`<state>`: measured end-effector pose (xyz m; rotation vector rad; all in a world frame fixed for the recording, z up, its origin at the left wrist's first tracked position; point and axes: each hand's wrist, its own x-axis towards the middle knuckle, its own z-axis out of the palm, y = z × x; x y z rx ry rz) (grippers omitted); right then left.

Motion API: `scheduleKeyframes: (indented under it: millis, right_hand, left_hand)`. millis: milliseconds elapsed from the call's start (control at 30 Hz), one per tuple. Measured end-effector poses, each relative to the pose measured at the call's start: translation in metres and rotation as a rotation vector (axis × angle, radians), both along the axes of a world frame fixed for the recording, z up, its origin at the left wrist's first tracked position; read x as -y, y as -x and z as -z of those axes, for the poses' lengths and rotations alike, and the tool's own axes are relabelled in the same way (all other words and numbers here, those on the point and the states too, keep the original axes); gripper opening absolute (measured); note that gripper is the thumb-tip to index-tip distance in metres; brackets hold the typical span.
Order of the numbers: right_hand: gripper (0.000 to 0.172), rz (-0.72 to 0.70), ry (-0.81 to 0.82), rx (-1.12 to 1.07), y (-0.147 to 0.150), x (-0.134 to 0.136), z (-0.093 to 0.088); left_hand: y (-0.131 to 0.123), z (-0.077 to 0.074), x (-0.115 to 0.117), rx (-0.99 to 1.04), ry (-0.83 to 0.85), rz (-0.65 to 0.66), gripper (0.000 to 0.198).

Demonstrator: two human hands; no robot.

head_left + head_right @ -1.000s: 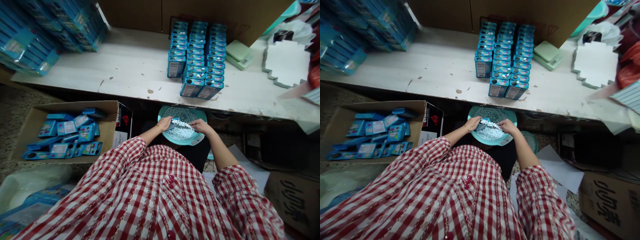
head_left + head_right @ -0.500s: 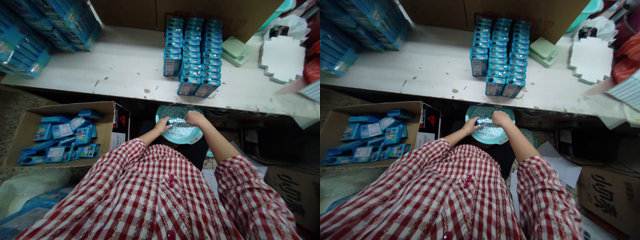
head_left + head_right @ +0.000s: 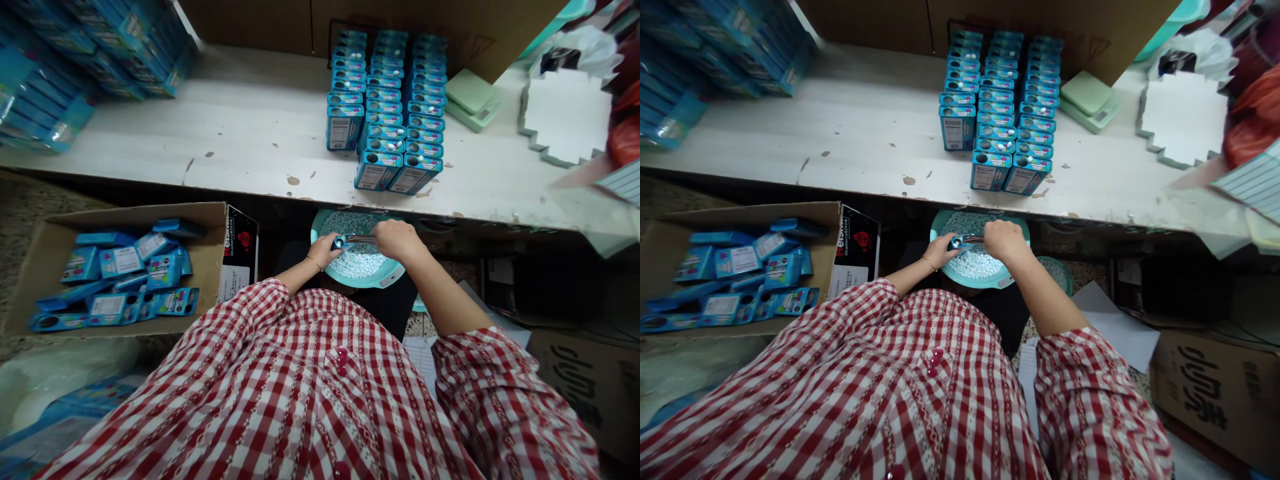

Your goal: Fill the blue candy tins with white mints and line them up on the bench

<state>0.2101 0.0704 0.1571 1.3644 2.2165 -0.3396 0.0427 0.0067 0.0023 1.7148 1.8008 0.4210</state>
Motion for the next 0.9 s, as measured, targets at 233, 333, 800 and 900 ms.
scheduleKeyframes:
  millis: [233, 333, 800, 900]
  right_hand:
    - [0.042, 0.281, -0.047, -0.184, -0.047, -0.009, 0.085]
    - [0.042, 0.268, 0.008, -0.074, -0.024, 0.01, 0.136]
    - [0.035, 0.145, 0.357, -0.355, -0.023, 0.017, 0.179]
    - [0.038, 0.196, 0.369, -0.434, -0.036, 0.017, 0.166]
  left_hand:
    - [0.017, -0.015, 0.002, 0.051, -0.171, -0.07, 0.038]
    - [0.024, -0.024, 0.0, 0.042, -0.243, -0.084, 0.037]
    - [0.029, -0.029, -0.015, 0.07, -0.198, -0.198, 0.04]
    - [0.028, -0.027, -0.016, 0.079, -0.198, -0.193, 0.04]
